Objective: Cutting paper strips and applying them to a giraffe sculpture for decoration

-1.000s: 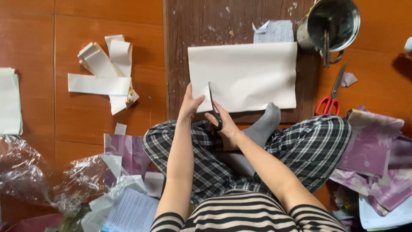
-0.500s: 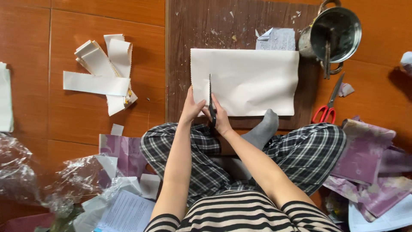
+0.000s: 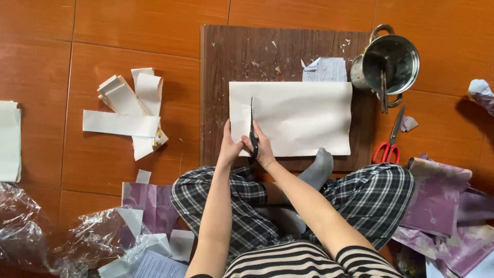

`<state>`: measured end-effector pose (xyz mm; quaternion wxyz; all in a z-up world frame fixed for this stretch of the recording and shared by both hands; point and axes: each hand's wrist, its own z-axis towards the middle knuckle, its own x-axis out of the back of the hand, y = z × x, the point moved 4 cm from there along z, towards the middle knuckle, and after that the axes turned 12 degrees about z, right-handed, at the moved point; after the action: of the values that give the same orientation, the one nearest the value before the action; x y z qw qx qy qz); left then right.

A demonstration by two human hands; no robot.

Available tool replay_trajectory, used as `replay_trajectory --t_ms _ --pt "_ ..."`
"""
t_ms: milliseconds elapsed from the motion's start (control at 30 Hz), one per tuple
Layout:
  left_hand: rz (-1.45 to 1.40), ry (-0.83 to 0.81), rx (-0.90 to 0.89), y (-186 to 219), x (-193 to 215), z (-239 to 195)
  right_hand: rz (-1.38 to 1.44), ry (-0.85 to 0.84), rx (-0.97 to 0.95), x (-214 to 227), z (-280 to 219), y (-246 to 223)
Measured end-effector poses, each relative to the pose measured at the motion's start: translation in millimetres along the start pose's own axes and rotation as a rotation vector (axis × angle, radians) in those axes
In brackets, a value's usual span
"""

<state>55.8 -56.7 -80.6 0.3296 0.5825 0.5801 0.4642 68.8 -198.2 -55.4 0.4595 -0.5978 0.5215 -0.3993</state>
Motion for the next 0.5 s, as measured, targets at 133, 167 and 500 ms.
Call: replay_trajectory --t_ms 133,167,500 --pt "0.022 -0.013 -0.030 27.0 12.3 -8.4 0.135 -0.026 0.018 15.6 11.5 9.1" --pt "0.014 -0.023 -0.021 26.5 14.0 -10.5 0.182 -0.065 -0.105 16.8 4.4 -13.3" --pt "-0.031 -0.036 0.052 44.3 -4.5 -8.5 -0.170 -0.030 -0.200 9.8 34.0 15.1"
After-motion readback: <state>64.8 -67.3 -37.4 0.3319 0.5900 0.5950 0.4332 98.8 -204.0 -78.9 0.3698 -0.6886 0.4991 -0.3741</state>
